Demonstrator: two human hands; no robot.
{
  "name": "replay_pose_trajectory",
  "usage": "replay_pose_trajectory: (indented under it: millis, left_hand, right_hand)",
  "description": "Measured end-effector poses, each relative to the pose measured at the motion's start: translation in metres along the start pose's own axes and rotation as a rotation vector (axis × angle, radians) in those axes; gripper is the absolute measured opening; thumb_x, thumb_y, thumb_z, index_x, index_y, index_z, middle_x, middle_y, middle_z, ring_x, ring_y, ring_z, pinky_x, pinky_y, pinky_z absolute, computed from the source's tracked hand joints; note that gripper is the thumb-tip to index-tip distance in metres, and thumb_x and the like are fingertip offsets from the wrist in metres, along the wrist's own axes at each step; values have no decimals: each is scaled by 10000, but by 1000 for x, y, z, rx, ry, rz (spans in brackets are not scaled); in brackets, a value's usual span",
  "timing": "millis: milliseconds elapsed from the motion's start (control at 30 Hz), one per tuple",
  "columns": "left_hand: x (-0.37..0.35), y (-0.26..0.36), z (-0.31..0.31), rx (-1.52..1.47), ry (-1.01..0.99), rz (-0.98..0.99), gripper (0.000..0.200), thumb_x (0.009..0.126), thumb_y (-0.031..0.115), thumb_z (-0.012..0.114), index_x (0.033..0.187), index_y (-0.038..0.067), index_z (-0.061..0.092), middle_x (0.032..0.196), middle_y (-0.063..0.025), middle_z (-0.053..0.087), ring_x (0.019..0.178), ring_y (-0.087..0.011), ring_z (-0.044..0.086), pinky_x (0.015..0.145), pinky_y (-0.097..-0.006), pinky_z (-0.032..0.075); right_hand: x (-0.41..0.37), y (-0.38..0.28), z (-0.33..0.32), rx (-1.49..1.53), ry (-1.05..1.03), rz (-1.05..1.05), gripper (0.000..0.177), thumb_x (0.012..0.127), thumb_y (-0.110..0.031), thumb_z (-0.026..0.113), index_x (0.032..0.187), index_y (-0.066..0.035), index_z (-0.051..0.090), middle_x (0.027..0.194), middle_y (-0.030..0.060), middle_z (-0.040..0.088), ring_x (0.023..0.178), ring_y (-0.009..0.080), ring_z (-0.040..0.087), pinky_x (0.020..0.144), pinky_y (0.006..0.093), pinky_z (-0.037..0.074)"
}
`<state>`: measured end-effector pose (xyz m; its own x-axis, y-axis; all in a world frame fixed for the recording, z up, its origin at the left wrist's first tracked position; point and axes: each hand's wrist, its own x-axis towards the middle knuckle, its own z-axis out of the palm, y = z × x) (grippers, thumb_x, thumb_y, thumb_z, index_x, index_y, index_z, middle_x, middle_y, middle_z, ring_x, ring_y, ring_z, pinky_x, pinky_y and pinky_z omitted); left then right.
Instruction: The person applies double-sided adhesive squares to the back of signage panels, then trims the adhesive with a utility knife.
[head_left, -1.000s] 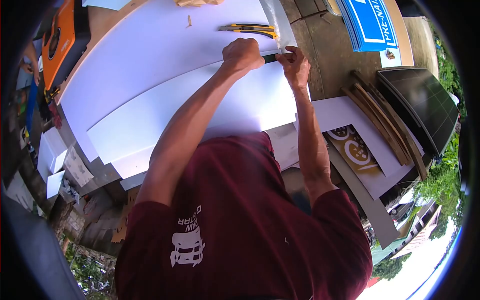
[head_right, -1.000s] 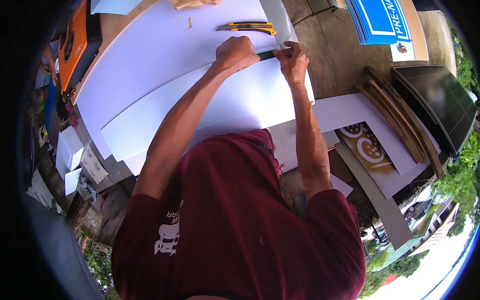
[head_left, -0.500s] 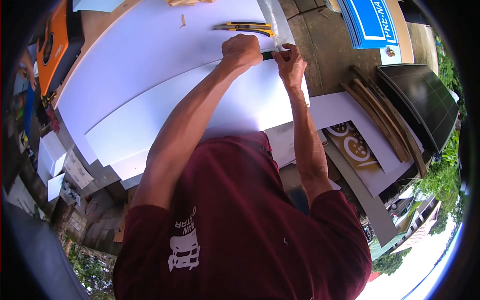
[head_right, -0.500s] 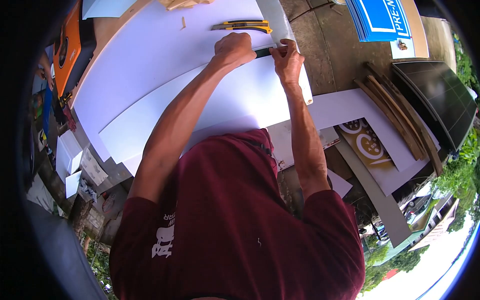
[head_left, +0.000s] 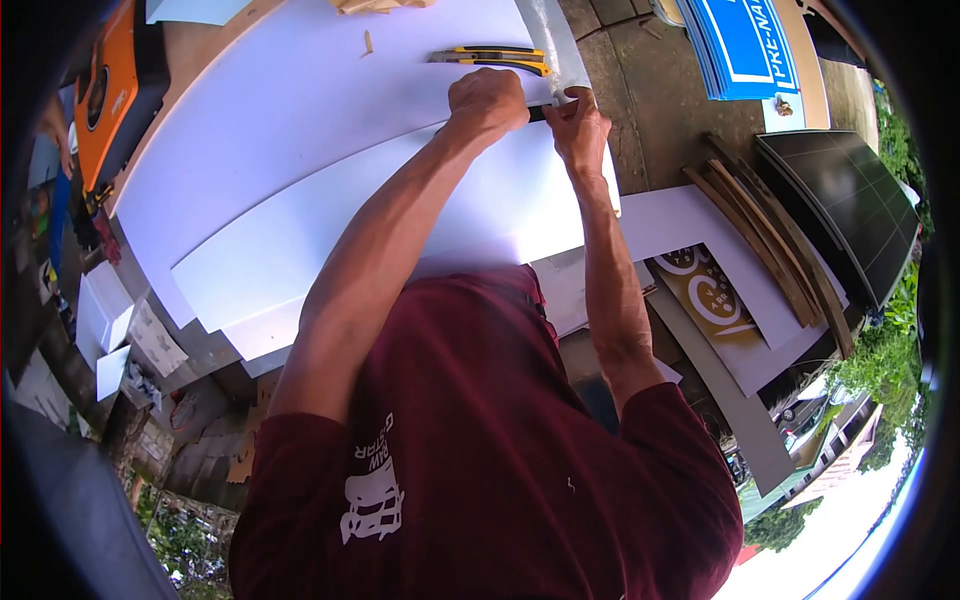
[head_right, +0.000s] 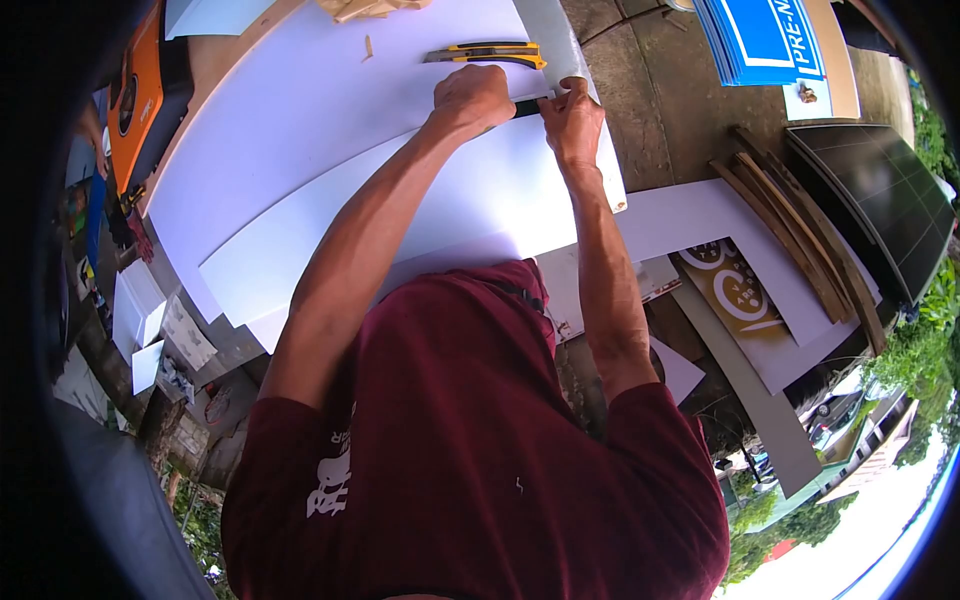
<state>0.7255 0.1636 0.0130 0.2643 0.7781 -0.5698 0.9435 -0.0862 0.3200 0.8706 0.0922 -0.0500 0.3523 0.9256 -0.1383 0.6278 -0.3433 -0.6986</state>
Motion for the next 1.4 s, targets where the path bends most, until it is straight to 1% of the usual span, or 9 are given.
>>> replay_pose_trajectory:
  millis: [300,500,700,900,1000,1100,1267,1333,1400]
  left_hand:
    - [-2,2,-5,8,-50,-11,243,751,143,665,943,18,746,915,-164,737,896,-319,723,760,-427,569]
    - [-1,4,-5,23,-69,-62,256,762,168,681,969,31,745,956,-153,741,922,-303,722,785,-415,572]
    - [-3,2,-7,-12,-92,-46,271,765,180,687,987,35,743,966,-145,742,928,-309,720,793,-421,574]
    - [1,0,0,4,-51,-38,300,774,220,705,1009,37,738,962,-149,740,935,-302,718,803,-424,572]
    - [2,-4,4,-10,-5,-6,298,778,230,712,1006,39,738,962,-147,740,949,-300,714,816,-432,566]
    - [2,-2,6,-3,11,-56,287,780,223,715,1005,47,740,965,-145,741,964,-299,711,825,-436,560]
    - [0,-2,-5,-32,-65,-53,230,775,218,716,911,34,745,890,-146,740,914,-303,717,809,-434,556]
    - [0,-1,-3,-31,-62,-56,207,770,212,710,861,29,742,841,-144,733,875,-301,718,795,-428,555]
    - [1,-2,1,-37,-28,-46,182,762,197,700,806,25,737,779,-140,723,818,-296,716,771,-418,553]
  right_hand:
    - [5,11,-8,-20,-86,33,683,657,-251,929,1199,-17,586,890,98,688,809,205,684,751,340,571]
    - [28,12,-1,-16,-130,230,745,552,-284,970,1153,-62,589,988,140,719,900,279,710,783,393,563]
    - [33,5,4,-89,28,356,489,742,-317,821,1110,-71,615,992,152,719,874,338,705,790,445,550]
    - [43,-30,6,-255,169,-560,274,866,-238,717,1132,-179,684,1115,40,674,1067,265,610,887,423,472]
    - [62,-37,27,-424,104,-808,269,873,-241,710,1138,-197,697,1143,4,637,1129,233,555,923,410,431]
    - [72,-41,25,-500,-138,-768,273,868,-227,711,1137,-186,689,1092,25,632,1123,238,558,915,402,439]
    - [57,-22,-10,-200,-116,-397,259,930,-179,634,1126,-49,527,1075,206,644,938,445,662,807,526,546]
    - [21,-20,-44,-13,-293,-133,312,952,-160,596,1228,-46,504,1060,226,676,915,444,679,806,508,556]
    - [-21,-18,-65,-73,-306,-165,420,971,-154,562,1364,-57,450,1019,239,692,884,444,692,791,506,564]
